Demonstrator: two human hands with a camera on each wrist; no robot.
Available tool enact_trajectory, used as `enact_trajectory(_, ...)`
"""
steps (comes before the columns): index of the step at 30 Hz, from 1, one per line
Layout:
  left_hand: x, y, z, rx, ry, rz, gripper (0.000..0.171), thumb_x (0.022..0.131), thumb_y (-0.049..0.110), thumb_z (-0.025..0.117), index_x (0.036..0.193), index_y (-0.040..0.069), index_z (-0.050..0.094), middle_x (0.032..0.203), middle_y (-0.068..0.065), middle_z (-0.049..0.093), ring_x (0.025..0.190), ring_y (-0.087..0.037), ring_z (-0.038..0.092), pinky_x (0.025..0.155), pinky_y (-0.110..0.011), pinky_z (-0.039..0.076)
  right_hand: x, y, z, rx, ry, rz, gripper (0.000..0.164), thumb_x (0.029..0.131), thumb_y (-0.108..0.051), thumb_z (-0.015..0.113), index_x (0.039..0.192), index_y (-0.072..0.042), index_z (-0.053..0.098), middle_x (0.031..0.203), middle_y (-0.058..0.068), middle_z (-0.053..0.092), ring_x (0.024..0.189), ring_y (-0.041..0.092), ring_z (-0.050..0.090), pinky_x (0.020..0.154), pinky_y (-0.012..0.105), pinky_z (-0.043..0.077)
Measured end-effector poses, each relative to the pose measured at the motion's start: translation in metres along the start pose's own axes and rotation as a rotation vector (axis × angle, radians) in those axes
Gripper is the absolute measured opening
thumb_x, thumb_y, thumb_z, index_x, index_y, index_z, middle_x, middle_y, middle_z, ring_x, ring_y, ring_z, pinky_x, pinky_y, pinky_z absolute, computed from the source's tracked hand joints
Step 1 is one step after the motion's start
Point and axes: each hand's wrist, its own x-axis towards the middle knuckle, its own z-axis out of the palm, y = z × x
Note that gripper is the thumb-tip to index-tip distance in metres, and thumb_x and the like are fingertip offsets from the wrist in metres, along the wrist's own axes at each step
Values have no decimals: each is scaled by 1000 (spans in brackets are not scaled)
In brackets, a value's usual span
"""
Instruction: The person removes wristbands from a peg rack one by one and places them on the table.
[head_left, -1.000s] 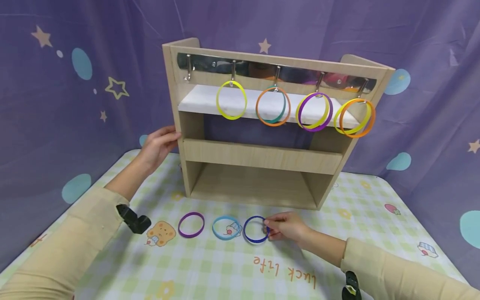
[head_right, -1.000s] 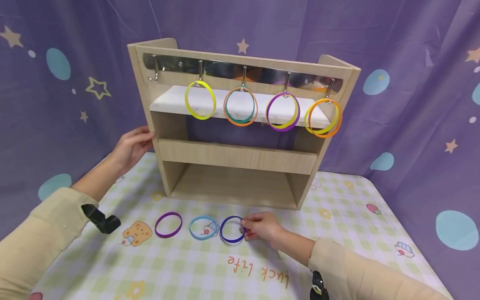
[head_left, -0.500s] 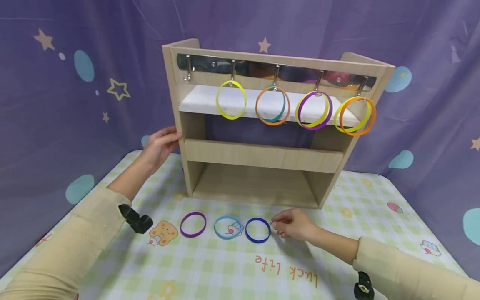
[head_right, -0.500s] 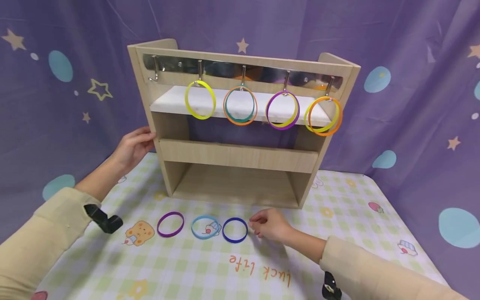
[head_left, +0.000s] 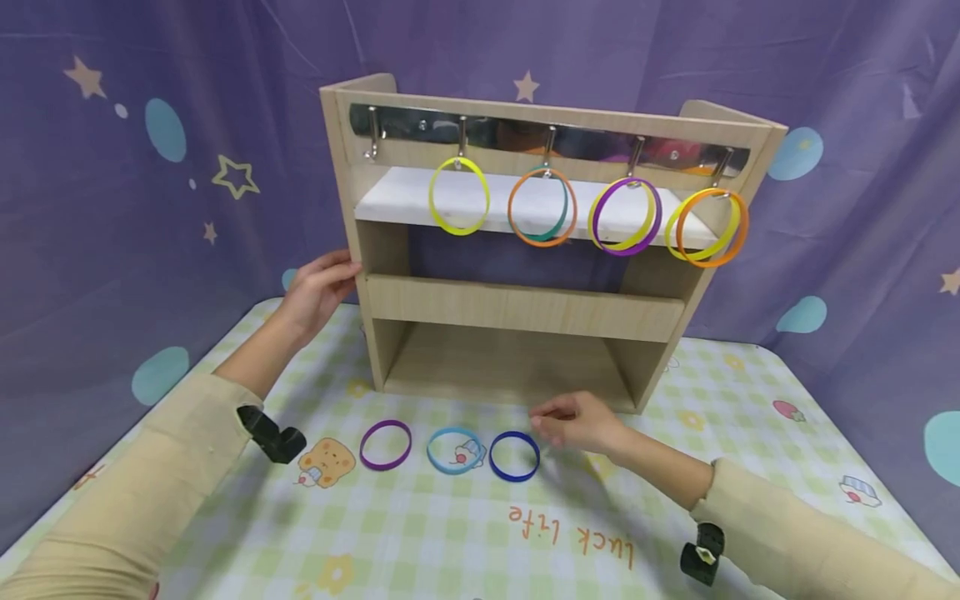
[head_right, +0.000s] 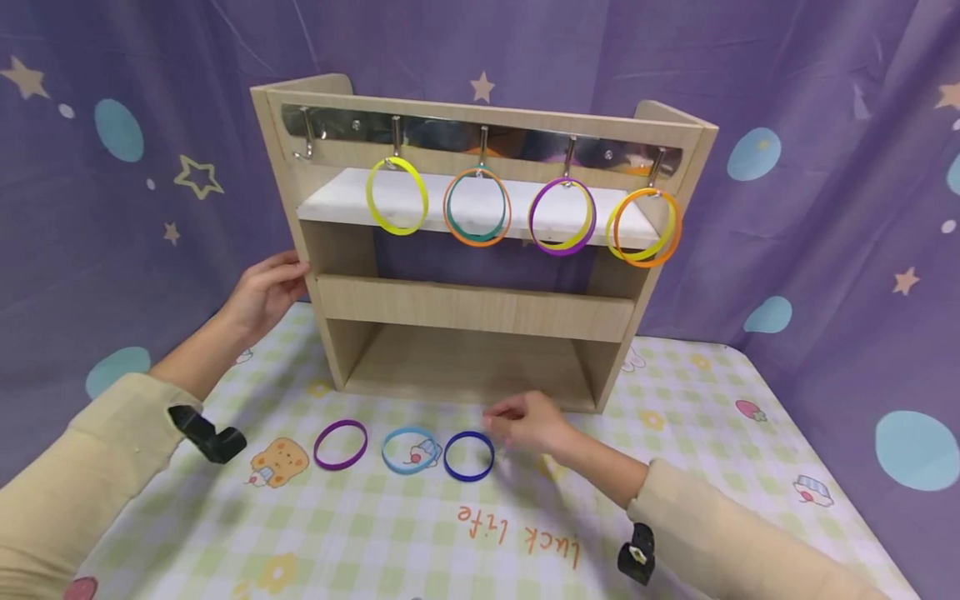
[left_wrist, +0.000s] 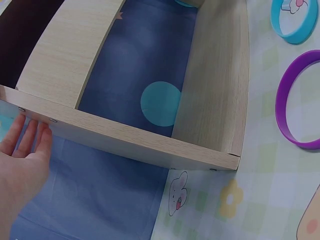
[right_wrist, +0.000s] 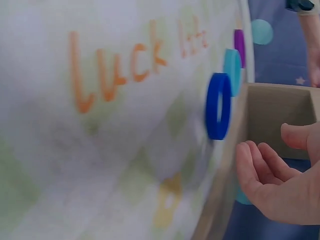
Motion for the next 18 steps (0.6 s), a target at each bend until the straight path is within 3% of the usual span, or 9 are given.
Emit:
enact_trajectory(10,1,1,1,-22,15,9,18,95,2,50,99,12,63,97,4,67,92,-7,63,89,-16,48,11,-26,-9,78,22,-39,38,96,-24,60,123,3,61,116,24,67,103,34,67,91,42,56)
enact_trajectory(18,1,0,1,-43,16,5,16,95,2,51,101,11,62,99,3,67,93,-7,63,89,-16,47,20,-45,-13,103,106,-82,37,96,-25,60,123,0,62,116,20,68,95,15,69,88,32,57)
